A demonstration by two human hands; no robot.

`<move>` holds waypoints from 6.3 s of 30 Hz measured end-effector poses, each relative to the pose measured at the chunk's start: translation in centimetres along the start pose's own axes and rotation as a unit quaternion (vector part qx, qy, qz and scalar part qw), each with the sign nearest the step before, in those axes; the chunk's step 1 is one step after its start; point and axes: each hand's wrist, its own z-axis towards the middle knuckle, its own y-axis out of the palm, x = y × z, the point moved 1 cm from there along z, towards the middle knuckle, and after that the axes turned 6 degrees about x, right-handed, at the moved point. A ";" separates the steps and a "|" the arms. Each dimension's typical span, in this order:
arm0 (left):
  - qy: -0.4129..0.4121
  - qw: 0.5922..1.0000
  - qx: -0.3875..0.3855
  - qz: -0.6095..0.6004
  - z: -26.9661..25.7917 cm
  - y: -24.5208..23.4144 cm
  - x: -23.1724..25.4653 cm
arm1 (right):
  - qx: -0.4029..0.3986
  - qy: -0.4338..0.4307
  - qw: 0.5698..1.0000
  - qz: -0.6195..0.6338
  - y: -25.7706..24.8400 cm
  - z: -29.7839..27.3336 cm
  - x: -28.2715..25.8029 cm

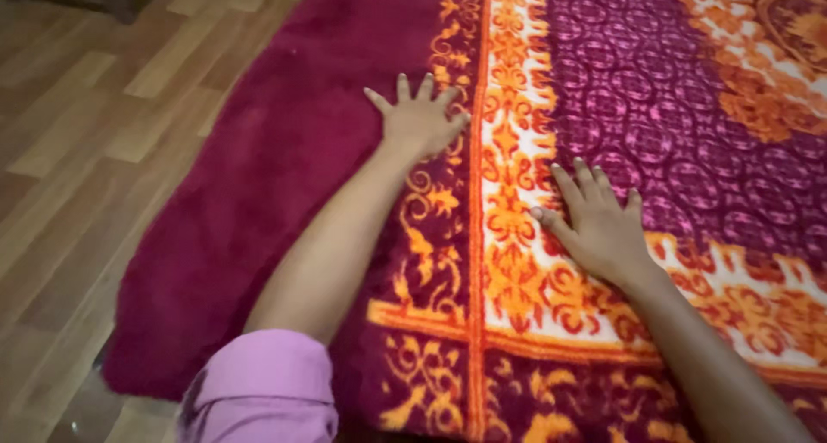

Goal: The person smooths a large blanket over a bed and tucks the edges into the bed frame by hand.

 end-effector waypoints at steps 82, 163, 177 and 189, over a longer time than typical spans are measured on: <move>0.373 0.928 0.012 -0.017 -10.0 9.5 37.9 | 0.372 -0.055 0.923 -0.077 -1.7 -38.4 29.4; 0.281 0.905 0.316 -0.046 -17.7 11.9 37.8 | 0.373 0.292 0.852 -0.224 -9.9 -49.9 29.2; 0.459 0.798 0.294 -0.258 -42.9 8.1 33.7 | 0.125 0.007 0.987 0.102 -3.3 -44.7 20.6; 0.293 0.895 0.313 -0.122 -44.1 13.9 25.9 | 0.316 -0.029 0.948 0.024 -1.2 -44.2 20.8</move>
